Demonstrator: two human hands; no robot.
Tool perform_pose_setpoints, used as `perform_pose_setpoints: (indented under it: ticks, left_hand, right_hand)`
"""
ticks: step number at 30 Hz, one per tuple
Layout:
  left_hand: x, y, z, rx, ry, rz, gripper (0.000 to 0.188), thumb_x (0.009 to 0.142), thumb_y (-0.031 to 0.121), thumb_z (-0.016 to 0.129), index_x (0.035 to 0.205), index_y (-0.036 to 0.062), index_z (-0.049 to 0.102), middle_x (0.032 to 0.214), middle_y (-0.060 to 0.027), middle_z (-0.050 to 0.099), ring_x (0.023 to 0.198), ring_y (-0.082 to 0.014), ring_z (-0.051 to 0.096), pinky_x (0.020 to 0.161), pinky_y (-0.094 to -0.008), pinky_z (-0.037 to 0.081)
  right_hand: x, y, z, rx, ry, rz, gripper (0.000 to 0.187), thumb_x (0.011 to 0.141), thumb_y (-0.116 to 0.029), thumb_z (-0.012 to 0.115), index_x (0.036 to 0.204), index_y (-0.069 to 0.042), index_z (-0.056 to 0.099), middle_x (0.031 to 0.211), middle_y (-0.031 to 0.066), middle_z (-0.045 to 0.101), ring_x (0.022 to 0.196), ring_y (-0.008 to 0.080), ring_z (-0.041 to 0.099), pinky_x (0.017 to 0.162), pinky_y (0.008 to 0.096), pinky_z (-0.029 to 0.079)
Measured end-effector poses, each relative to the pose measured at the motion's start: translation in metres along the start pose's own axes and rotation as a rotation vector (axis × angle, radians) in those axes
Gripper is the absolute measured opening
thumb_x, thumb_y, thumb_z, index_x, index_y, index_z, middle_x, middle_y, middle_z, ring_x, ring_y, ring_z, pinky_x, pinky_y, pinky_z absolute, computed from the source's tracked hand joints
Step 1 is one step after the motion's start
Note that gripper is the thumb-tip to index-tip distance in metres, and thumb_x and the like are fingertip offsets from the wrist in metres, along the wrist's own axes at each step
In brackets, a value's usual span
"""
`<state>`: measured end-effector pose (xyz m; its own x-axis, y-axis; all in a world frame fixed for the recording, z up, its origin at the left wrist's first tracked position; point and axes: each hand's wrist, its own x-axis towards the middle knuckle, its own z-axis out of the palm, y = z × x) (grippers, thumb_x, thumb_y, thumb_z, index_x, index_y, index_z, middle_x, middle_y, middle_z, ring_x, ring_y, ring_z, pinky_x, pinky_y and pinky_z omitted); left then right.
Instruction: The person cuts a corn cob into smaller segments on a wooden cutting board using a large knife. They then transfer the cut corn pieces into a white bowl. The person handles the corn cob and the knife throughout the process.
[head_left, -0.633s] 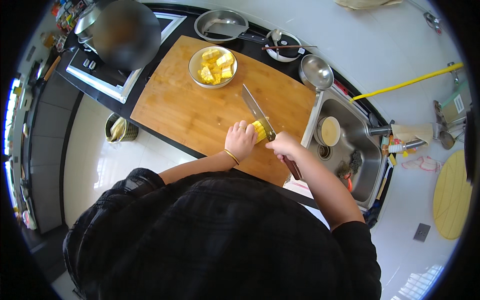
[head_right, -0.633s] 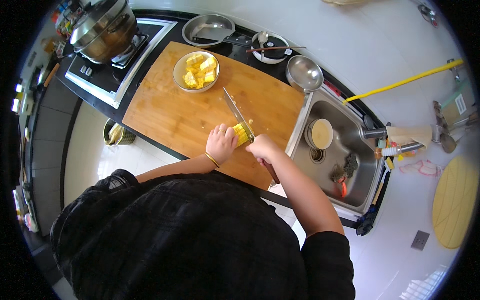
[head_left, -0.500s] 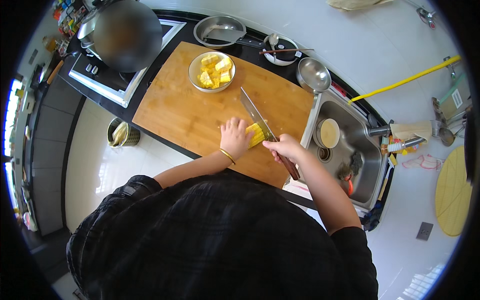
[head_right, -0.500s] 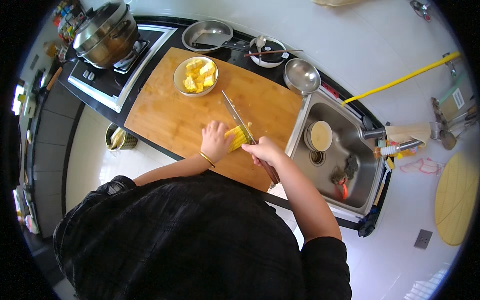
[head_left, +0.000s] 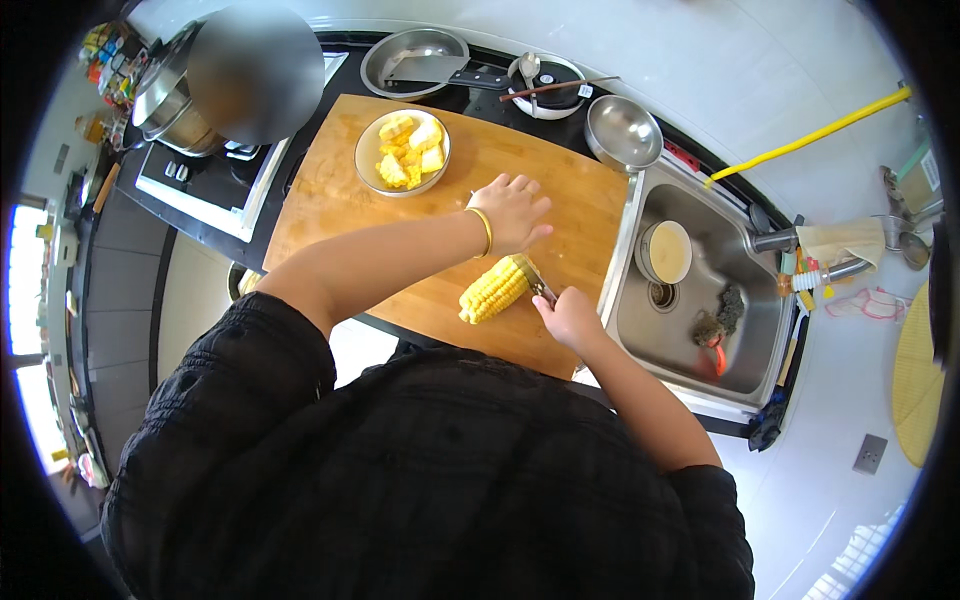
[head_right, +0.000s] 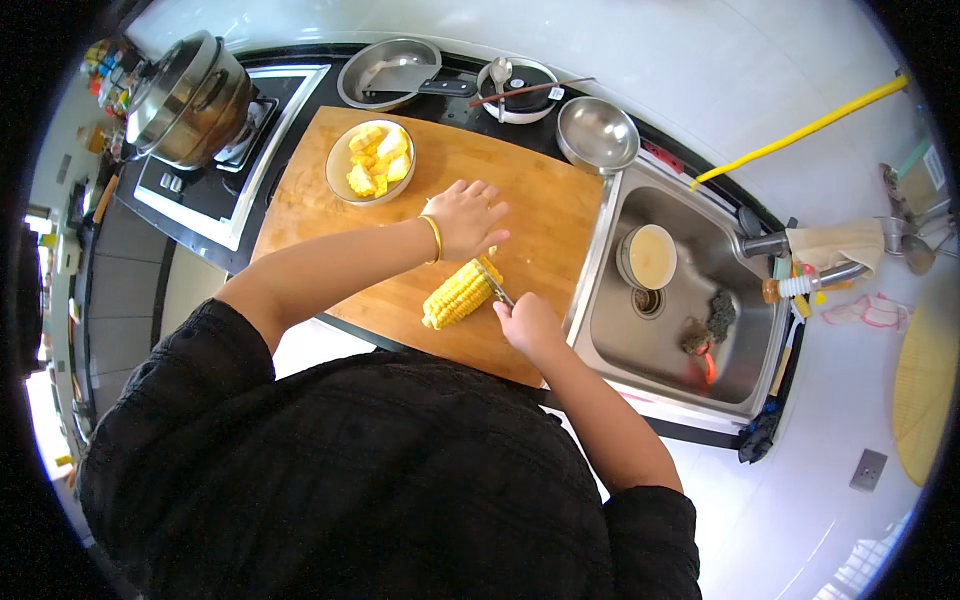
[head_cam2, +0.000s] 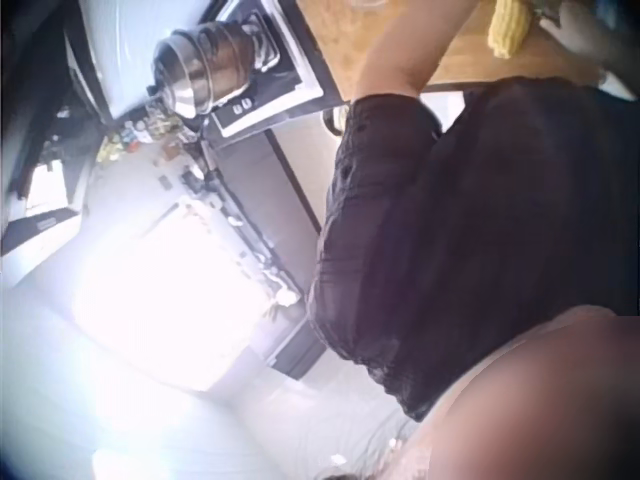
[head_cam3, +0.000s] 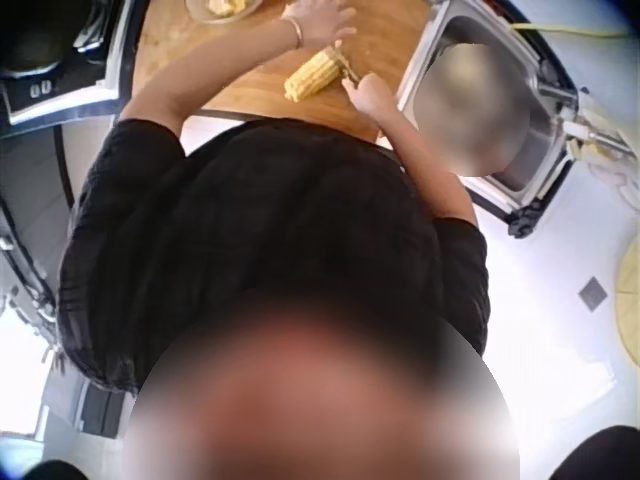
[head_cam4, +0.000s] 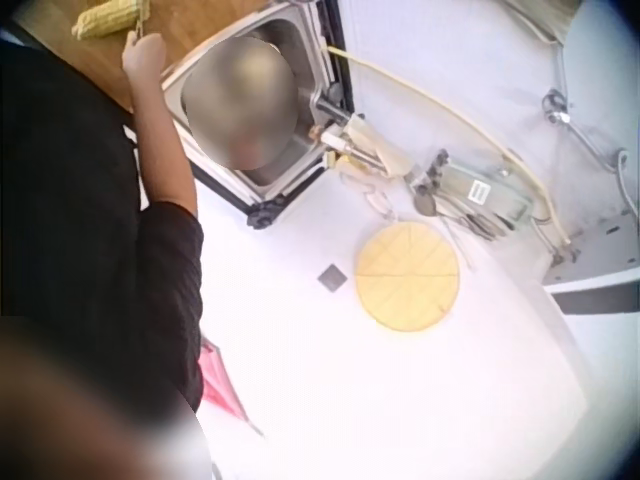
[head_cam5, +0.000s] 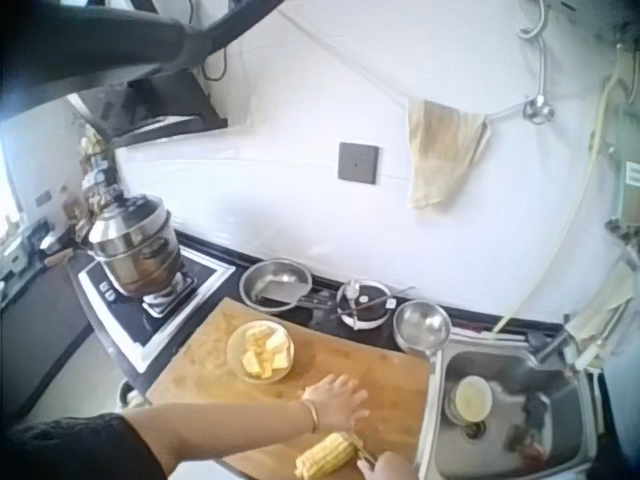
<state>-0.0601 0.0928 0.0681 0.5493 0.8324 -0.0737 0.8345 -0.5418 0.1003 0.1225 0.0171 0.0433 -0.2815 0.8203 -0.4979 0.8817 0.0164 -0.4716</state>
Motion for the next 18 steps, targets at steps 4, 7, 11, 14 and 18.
perform_pose_setpoints:
  ticks: [4,7,11,14,18]
  left_hand:
    - [-0.003,0.008,-0.006,0.016,-0.038,-0.040,0.039,0.089,0.039,0.039,0.106,0.0063,0.050,0.106,-0.0142,0.051,0.101,-0.0276,0.047,0.082,-0.0388,0.037]
    - [-0.002,0.014,-0.008,0.050,-0.006,-0.049,0.038,0.088,0.038,0.040,0.106,0.0060,0.049,0.106,-0.0141,0.051,0.100,-0.0273,0.047,0.081,-0.0391,0.037]
    - [-0.003,0.014,-0.006,0.042,0.033,-0.037,0.038,0.086,0.038,0.042,0.107,0.0057,0.049,0.107,-0.0148,0.051,0.101,-0.0279,0.047,0.081,-0.0398,0.037]
    - [-0.003,0.008,-0.001,0.042,0.100,-0.001,0.040,0.085,0.037,0.045,0.107,0.0043,0.049,0.108,-0.0157,0.050,0.102,-0.0291,0.046,0.082,-0.0414,0.037]
    - [-0.018,-0.005,0.006,0.037,0.548,0.086,0.046,0.081,0.037,0.052,0.109,0.0017,0.047,0.108,-0.0173,0.048,0.101,-0.0326,0.045,0.085,-0.0444,0.036]
  right_hand:
    - [0.003,0.009,0.001,-0.038,-0.034,-0.004,0.043,0.082,-0.038,0.054,0.070,0.002,0.062,0.067,0.0232,0.059,0.064,0.0382,0.059,0.061,0.0442,0.046]
    - [0.003,0.012,-0.003,-0.019,-0.046,-0.011,0.039,0.082,-0.034,0.054,0.071,0.002,0.062,0.067,0.0236,0.059,0.065,0.0385,0.059,0.061,0.0448,0.046]
    - [0.004,0.010,0.002,-0.033,-0.007,0.002,0.031,0.080,-0.026,0.054,0.071,0.003,0.063,0.066,0.0226,0.060,0.066,0.0372,0.060,0.062,0.0443,0.048]
    - [0.002,-0.001,0.002,-0.051,0.002,0.031,0.028,0.078,-0.022,0.054,0.072,0.003,0.063,0.066,0.0216,0.061,0.066,0.0351,0.061,0.063,0.0431,0.049]
    - [0.011,-0.002,0.004,-0.019,-0.035,0.000,0.027,0.077,-0.020,0.054,0.071,0.004,0.062,0.065,0.0209,0.061,0.064,0.0334,0.062,0.064,0.0416,0.050]
